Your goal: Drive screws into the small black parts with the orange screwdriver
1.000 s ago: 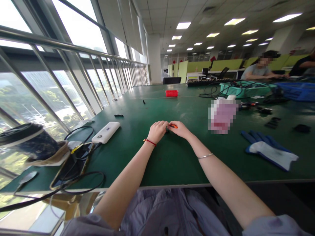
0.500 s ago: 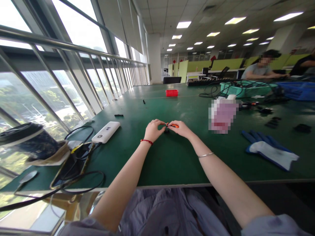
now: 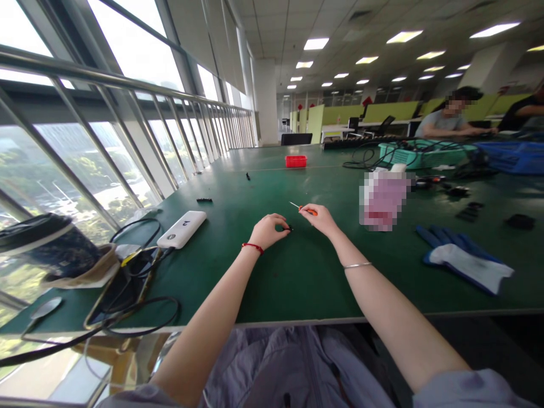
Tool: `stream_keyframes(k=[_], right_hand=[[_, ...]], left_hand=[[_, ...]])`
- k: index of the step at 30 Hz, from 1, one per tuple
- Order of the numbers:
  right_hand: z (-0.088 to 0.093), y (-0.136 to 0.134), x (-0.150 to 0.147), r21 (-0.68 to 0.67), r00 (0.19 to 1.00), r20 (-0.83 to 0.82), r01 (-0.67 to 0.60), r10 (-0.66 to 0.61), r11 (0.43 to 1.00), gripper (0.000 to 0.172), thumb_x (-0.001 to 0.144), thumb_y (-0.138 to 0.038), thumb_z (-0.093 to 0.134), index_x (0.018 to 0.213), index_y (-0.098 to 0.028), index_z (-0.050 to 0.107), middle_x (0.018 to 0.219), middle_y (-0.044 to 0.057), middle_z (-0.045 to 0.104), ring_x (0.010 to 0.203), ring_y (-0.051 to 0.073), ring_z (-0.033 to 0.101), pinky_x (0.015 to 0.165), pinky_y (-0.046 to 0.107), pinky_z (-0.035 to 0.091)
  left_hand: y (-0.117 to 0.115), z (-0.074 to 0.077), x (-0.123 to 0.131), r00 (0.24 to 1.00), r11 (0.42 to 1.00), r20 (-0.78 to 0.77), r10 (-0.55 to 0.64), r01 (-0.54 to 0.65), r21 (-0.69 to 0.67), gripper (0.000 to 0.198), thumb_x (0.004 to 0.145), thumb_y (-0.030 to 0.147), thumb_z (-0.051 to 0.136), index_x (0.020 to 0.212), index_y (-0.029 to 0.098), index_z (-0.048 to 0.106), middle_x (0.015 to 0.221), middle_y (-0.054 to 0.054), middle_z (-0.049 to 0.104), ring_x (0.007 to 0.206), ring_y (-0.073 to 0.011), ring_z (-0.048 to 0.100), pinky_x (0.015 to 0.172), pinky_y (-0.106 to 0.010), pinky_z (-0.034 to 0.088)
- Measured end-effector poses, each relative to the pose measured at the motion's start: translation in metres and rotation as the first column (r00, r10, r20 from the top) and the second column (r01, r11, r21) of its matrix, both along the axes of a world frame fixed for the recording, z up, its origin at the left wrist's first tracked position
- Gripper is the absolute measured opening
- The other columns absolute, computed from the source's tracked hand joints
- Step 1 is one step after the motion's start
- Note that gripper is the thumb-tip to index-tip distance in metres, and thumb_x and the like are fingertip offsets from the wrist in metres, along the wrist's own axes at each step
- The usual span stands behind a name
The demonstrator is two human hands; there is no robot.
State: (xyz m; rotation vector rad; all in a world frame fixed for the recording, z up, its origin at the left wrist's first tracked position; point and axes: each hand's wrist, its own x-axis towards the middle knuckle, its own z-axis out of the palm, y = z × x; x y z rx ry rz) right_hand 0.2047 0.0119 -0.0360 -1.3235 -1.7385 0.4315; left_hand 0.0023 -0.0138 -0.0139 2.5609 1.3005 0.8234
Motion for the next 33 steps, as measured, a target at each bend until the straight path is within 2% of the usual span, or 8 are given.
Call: stream_keyframes(k=[4, 8, 11, 15, 17, 21, 26, 33], right_hand=[[-0.006, 0.003, 0.008, -0.033, 0.998, 0.032, 0.056, -0.055, 0.998, 0.022, 0.078, -0.035, 0.053, 0.082, -0.021, 0.069, 0.081, 0.003, 0.069, 0.070, 0.017, 0.060, 0.062, 0.027, 0.045], [-0.008, 0.004, 0.009, -0.042, 0.995, 0.084, 0.067, -0.063, 0.997, 0.022, 0.078, -0.035, 0.053, 0.084, -0.022, 0.069, 0.086, 0.002, 0.070, 0.074, 0.017, 0.061, 0.064, 0.028, 0.045], [-0.007, 0.003, 0.007, -0.030, 0.990, 0.130, 0.067, -0.063, 0.997, 0.021, 0.078, -0.035, 0.053, 0.084, -0.024, 0.069, 0.091, 0.001, 0.070, 0.080, 0.017, 0.061, 0.069, 0.028, 0.044], [-0.007, 0.000, 0.003, -0.017, 0.980, 0.187, 0.076, -0.072, 0.997, 0.019, 0.077, -0.035, 0.054, 0.083, -0.025, 0.070, 0.094, 0.001, 0.069, 0.084, 0.019, 0.059, 0.070, 0.029, 0.043], [-0.007, 0.000, 0.003, -0.014, 0.976, 0.204, 0.080, -0.075, 0.997, 0.020, 0.077, -0.036, 0.054, 0.083, -0.026, 0.069, 0.095, 0.000, 0.069, 0.084, 0.019, 0.059, 0.069, 0.028, 0.042], [-0.007, 0.000, 0.003, -0.013, 0.972, 0.222, 0.078, -0.073, 0.997, 0.020, 0.079, -0.036, 0.052, 0.084, -0.027, 0.069, 0.094, -0.001, 0.069, 0.084, 0.018, 0.059, 0.069, 0.028, 0.042], [-0.007, 0.001, 0.004, -0.009, 0.970, 0.232, 0.072, -0.068, 0.997, 0.019, 0.078, -0.035, 0.052, 0.084, -0.027, 0.069, 0.096, -0.002, 0.069, 0.085, 0.018, 0.059, 0.069, 0.028, 0.041], [-0.008, 0.001, 0.004, -0.014, 0.969, 0.236, 0.071, -0.066, 0.997, 0.020, 0.079, -0.036, 0.052, 0.085, -0.027, 0.069, 0.097, -0.002, 0.070, 0.085, 0.018, 0.060, 0.069, 0.027, 0.042]], left_hand=[[0.001, -0.007, 0.007, 0.997, 0.999, -0.064, 0.040, -0.042, -0.034, 0.012, 0.075, 0.026, 0.062, 0.080, 0.022, 0.073, 0.098, -0.002, 0.069, 0.091, -0.0179, 0.062, 0.087, -0.030, 0.048], [0.008, 0.005, -0.019, 0.960, 0.961, -0.069, 0.273, -0.275, -0.023, 0.018, 0.076, 0.028, 0.059, 0.085, 0.022, 0.073, 0.096, -0.003, 0.069, 0.090, -0.0199, 0.062, 0.081, -0.029, 0.049], [0.011, 0.017, -0.063, 0.841, 0.848, -0.117, 0.528, -0.530, 0.015, 0.023, 0.078, 0.030, 0.055, 0.088, 0.020, 0.073, 0.100, -0.006, 0.069, 0.095, -0.0238, 0.061, 0.079, -0.030, 0.049], [0.004, 0.024, -0.117, 0.670, 0.698, -0.224, 0.708, -0.712, 0.076, 0.030, 0.079, 0.032, 0.052, 0.095, 0.017, 0.072, 0.104, -0.011, 0.067, 0.097, -0.0297, 0.060, 0.077, -0.035, 0.048], [-0.003, 0.025, -0.130, 0.636, 0.663, -0.247, 0.731, -0.748, 0.036, 0.030, 0.079, 0.032, 0.052, 0.096, 0.017, 0.072, 0.102, -0.011, 0.068, 0.097, -0.0310, 0.060, 0.076, -0.036, 0.048], [-0.011, 0.029, -0.136, 0.652, 0.660, -0.187, 0.735, -0.751, -0.023, 0.029, 0.076, 0.036, 0.055, 0.093, 0.020, 0.073, 0.098, -0.009, 0.069, 0.096, -0.0295, 0.060, 0.077, -0.034, 0.047], [-0.008, 0.031, -0.146, 0.548, 0.548, -0.084, 0.832, -0.836, -0.023, 0.033, 0.077, 0.037, 0.054, 0.097, 0.017, 0.072, 0.097, -0.011, 0.069, 0.095, -0.0307, 0.060, 0.078, -0.037, 0.047], [0.001, 0.024, -0.164, 0.618, 0.619, -0.160, 0.769, -0.784, -0.052, 0.029, 0.075, 0.037, 0.059, 0.095, 0.021, 0.073, 0.094, -0.008, 0.070, 0.096, -0.0291, 0.060, 0.079, -0.034, 0.046]])
